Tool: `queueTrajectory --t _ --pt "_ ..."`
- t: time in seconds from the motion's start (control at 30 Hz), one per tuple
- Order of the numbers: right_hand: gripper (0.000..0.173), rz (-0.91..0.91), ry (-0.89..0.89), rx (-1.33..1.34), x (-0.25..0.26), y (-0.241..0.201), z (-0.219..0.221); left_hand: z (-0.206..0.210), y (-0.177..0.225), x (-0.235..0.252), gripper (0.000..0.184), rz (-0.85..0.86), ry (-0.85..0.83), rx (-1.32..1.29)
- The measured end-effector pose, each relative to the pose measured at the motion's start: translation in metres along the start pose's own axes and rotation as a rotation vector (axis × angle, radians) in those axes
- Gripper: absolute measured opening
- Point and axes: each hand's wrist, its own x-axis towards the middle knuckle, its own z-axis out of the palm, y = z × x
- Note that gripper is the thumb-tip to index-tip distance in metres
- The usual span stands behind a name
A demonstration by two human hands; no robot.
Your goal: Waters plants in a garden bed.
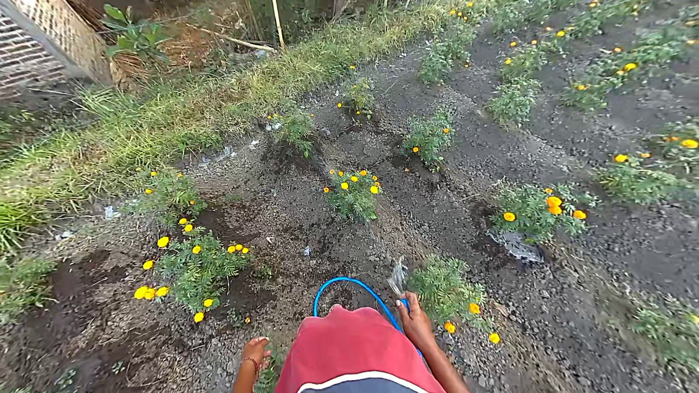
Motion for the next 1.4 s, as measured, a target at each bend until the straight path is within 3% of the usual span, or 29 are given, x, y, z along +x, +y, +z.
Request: queueTrajectory --t 0.5,1.4 --pt "0.029 0.064 -0.079 0.056 0.008 0.031 0.012 0.004 0.02 -0.018 0.036 0.042 -0.002 0.057" --pt "0.027 0.093 -0.098 0.128 -0.001 0.046 0.025 -0.007 0.006 -0.019 0.035 0.037 0.01 0.04"
